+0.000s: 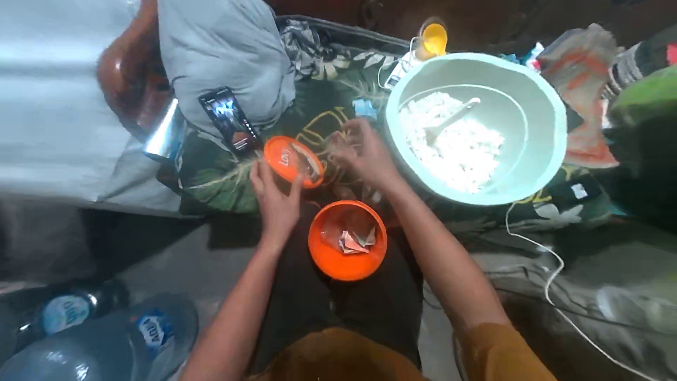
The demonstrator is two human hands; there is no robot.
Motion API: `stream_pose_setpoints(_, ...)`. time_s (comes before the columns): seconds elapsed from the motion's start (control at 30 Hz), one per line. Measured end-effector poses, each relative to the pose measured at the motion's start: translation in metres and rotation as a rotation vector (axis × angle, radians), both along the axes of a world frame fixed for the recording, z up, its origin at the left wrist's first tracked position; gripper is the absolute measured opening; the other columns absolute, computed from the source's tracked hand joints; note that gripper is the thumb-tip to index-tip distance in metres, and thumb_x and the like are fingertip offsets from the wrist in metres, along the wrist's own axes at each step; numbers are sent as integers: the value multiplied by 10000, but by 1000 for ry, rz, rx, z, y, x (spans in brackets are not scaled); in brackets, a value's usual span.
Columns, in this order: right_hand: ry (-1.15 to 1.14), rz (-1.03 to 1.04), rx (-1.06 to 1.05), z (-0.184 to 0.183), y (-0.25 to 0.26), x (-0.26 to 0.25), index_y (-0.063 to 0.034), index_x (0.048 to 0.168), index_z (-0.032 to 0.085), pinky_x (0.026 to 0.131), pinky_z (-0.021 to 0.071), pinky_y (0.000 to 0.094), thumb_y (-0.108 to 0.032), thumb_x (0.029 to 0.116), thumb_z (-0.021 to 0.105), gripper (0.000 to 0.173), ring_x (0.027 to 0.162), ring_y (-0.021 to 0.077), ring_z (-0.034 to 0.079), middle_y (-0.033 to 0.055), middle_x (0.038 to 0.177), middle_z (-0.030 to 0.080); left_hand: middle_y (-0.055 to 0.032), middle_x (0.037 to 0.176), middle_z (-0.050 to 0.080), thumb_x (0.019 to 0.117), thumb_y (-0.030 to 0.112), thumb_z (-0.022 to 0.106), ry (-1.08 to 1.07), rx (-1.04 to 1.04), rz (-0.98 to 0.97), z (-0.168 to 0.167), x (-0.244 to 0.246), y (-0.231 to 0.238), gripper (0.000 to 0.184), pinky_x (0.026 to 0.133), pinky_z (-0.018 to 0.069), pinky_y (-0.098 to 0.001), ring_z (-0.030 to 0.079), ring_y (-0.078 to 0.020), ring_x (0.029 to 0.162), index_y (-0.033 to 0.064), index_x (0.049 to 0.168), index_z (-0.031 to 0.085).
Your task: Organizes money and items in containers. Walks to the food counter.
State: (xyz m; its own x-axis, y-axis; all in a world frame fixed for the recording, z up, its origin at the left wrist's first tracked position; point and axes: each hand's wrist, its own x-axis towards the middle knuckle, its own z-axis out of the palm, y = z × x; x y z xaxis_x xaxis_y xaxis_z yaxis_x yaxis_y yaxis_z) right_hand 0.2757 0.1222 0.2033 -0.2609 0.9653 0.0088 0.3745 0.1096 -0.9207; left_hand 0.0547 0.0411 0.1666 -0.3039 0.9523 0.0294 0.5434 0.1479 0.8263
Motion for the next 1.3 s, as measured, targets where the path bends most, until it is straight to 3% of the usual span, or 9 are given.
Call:
stream_pose_setpoints(0.13, 235, -17, -122, 18, -66, 19, -123, 1362, 583, 671, 686, 423, -53, 941, 733, 452, 784, 262, 752, 132, 1174, 679, -180, 1713, 10, 895, 309, 757, 200, 230, -136, 26, 24, -2, 972, 1238, 251, -578, 112, -371, 1569, 116, 1650, 177)
stream_pose_setpoints(0.27, 179, -237, -70, 10, -102, 33, -133, 1233, 597, 626, 651, 388, -184, 950, 752, 326, 741, 217, 733, 91, 1016, 724, -115, 1209, 693, 940, 81, 631, 304, 358, -610, 38, 41, -30, 169, 1035, 525, -464, 635, -276, 1190, 70, 1061, 748)
stream_pose_setpoints(0.4, 344, -428, -105, -8, -126, 44, -76, 1173, 610, 665, 628, 396, -194, 909, 796, 344, 764, 217, 707, 108, 923, 703, -149, 1202, 698, 991, 121, 594, 501, -81, -1172, 10, 70, -53, 210, 997, 534, -528, 644, -339, 1184, 30, 1141, 709)
stream_pose_setpoints(0.53, 451, -455, -123, -8, -146, 45, -75, 1294, 534, 594, 609, 354, -123, 927, 758, 433, 679, 218, 688, 141, 897, 696, -212, 1144, 697, 995, 330, 609, 665, -128, -1145, -8, 99, -62, 360, 1001, 465, -597, 638, -411, 1135, -7, 1079, 705)
stream_pose_setpoints(0.67, 439, -440, -117, -7, -162, 48, 12, 1208, 587, 680, 653, 419, -126, 1043, 585, 215, 720, 262, 736, 160, 863, 719, -246, 1037, 703, 987, 172, 569, 678, -170, -1137, -7, 113, -68, 247, 935, 490, -612, 666, -439, 1046, -40, 1004, 694)
stream_pose_setpoints(0.83, 394, -501, -80, -12, -186, 58, -1, 1014, 669, 585, 554, 327, -199, 1084, 511, 262, 627, 158, 611, 80, 788, 651, -162, 965, 715, 989, 265, 527, 237, -122, -770, 4, 93, -82, 322, 841, 576, -515, 713, -307, 928, 10, 1129, 666)
stream_pose_setpoints(1.0, 319, -404, -36, -9, -206, 58, 9, 1076, 730, 718, 602, 314, -138, 1028, 576, 219, 836, 149, 682, 102, 1091, 707, -57, 827, 671, 977, 100, 546, -501, -191, -416, 11, 71, -92, 113, 692, 592, -336, 671, -143, 724, 13, 1016, 607)
stream_pose_setpoints(1.2, 238, -364, 2, 1, -212, 31, -42, 888, 703, 730, 586, 272, -175, 866, 819, 178, 793, 118, 656, 52, 884, 672, -93, 981, 686, 1041, 183, 418, -1022, -187, -444, 24, 70, -106, 201, 776, 613, -388, 698, -197, 874, 34, 1076, 548)
stream_pose_setpoints(1.3, 180, -376, -2, 7, -214, 33, -48, 931, 677, 745, 589, 286, -247, 892, 804, 239, 815, 117, 674, 47, 909, 696, -114, 1133, 686, 1018, 275, 618, -1013, -125, -594, 31, 72, -114, 421, 860, 605, -370, 695, -196, 987, -11, 1311, 521)
